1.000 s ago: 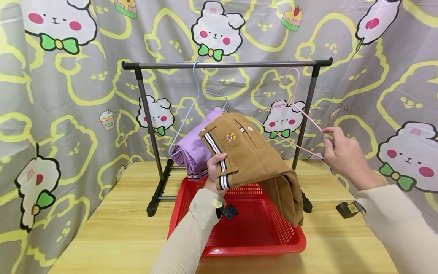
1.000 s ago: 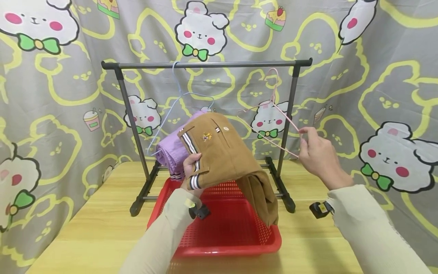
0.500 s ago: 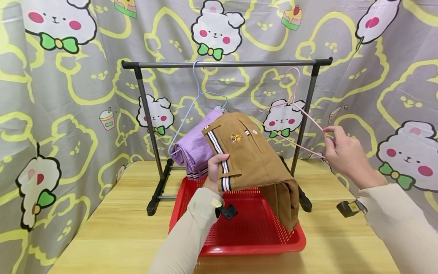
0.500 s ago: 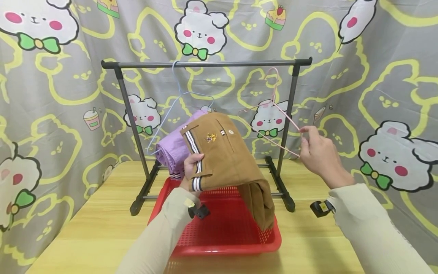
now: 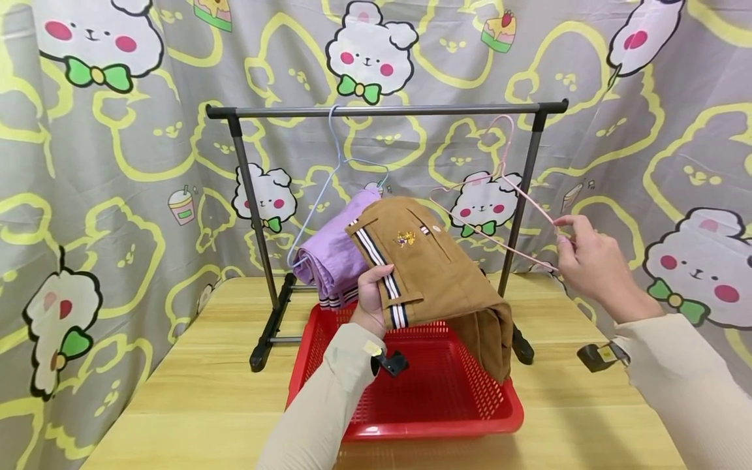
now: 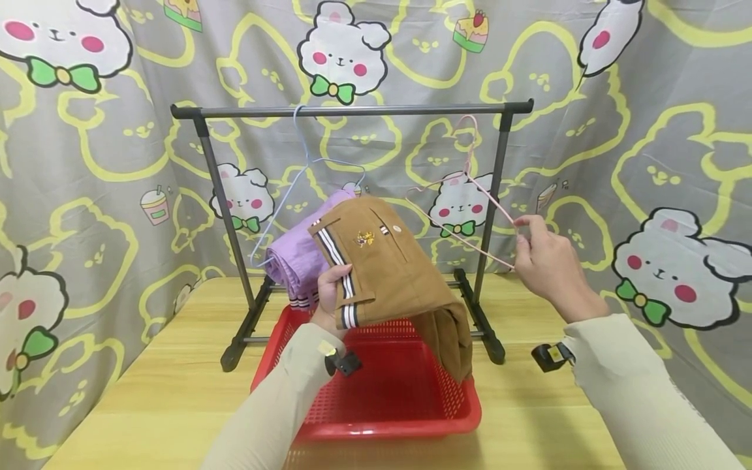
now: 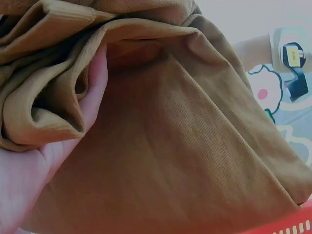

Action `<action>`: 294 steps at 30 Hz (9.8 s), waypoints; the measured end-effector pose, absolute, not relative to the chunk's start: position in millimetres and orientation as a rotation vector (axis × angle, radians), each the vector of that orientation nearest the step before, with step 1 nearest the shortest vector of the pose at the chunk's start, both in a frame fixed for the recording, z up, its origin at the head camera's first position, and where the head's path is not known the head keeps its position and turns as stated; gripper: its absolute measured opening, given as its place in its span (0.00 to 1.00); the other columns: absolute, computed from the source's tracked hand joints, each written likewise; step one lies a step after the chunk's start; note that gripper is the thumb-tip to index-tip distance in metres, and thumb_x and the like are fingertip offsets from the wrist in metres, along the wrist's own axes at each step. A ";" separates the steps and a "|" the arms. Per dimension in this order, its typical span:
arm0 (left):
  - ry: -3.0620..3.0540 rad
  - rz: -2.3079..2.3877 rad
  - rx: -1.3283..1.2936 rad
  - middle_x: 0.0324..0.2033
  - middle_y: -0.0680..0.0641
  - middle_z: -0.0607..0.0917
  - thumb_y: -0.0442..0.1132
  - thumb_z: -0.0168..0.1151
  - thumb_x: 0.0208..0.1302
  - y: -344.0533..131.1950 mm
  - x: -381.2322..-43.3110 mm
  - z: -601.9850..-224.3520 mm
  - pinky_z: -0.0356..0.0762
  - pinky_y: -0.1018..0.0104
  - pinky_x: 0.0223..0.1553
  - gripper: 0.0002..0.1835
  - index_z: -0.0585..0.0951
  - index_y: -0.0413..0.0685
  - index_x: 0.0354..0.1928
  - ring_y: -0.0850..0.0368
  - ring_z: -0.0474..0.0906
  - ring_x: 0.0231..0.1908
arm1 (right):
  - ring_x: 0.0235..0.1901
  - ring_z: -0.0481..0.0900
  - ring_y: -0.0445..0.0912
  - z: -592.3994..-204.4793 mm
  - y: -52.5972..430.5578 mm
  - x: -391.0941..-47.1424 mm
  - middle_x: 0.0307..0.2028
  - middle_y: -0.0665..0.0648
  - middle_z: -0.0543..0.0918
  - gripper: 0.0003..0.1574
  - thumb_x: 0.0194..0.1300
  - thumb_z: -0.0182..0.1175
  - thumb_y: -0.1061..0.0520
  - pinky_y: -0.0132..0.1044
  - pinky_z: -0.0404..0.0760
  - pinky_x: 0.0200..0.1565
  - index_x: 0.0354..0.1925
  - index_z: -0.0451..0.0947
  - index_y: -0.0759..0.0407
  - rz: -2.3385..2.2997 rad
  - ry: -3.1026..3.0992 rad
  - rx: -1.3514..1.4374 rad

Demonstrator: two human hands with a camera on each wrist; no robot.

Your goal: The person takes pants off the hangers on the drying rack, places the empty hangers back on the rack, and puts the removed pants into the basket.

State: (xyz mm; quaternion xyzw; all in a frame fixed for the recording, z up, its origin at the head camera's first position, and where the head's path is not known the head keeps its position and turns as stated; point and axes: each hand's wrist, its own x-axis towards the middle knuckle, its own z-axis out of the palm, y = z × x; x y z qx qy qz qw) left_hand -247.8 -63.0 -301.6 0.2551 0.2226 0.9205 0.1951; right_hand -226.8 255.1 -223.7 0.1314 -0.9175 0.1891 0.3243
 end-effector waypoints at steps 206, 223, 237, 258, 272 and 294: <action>2.326 1.888 -0.325 0.52 0.33 0.65 0.26 0.55 0.54 -167.5 -234.2 -350.1 0.60 0.51 0.56 0.24 0.61 0.24 0.52 0.44 0.63 0.50 | 0.17 0.65 0.49 -225.7 260.8 -231.0 0.23 0.59 0.76 0.15 0.67 0.43 0.57 0.40 0.60 0.19 0.49 0.66 0.62 0.570 -2.429 0.341; 2.607 1.789 -0.153 0.60 0.35 0.63 0.43 0.62 0.58 -152.3 -224.8 -300.5 0.61 0.48 0.56 0.34 0.59 0.41 0.63 0.41 0.60 0.59 | 0.20 0.66 0.51 -226.9 260.9 -231.0 0.24 0.60 0.76 0.15 0.66 0.43 0.57 0.41 0.60 0.21 0.48 0.67 0.63 0.573 -2.410 0.339; 2.737 0.706 0.814 0.48 0.46 0.79 0.50 0.61 0.57 -105.3 -216.4 -298.5 0.68 0.61 0.51 0.23 0.76 0.45 0.52 0.53 0.73 0.51 | 0.20 0.66 0.52 -229.4 257.3 -232.8 0.22 0.58 0.75 0.14 0.66 0.43 0.59 0.41 0.59 0.23 0.47 0.68 0.63 0.563 -2.362 0.354; 2.662 0.226 0.791 0.60 0.53 0.69 0.58 0.59 0.56 -79.9 -225.2 -314.4 0.59 0.63 0.59 0.31 0.70 0.57 0.61 0.56 0.62 0.61 | 0.15 0.64 0.48 -224.8 251.7 -233.1 0.21 0.56 0.72 0.14 0.66 0.44 0.58 0.40 0.59 0.20 0.48 0.68 0.62 0.590 -2.340 0.357; 2.625 0.157 0.744 0.64 0.53 0.64 0.58 0.60 0.55 -73.2 -237.4 -336.8 0.55 0.66 0.60 0.32 0.68 0.61 0.62 0.59 0.56 0.63 | 0.15 0.64 0.49 -220.8 248.7 -235.4 0.21 0.57 0.71 0.15 0.66 0.45 0.58 0.41 0.59 0.21 0.48 0.68 0.62 0.570 -2.336 0.361; 2.558 0.083 0.659 0.58 0.58 0.70 0.58 0.61 0.52 -79.0 -248.9 -374.5 0.60 0.66 0.57 0.31 0.71 0.63 0.60 0.62 0.61 0.59 | 0.21 0.70 0.53 -213.4 243.9 -234.0 0.25 0.62 0.78 0.14 0.65 0.45 0.58 0.42 0.62 0.23 0.47 0.69 0.63 0.610 -2.296 0.365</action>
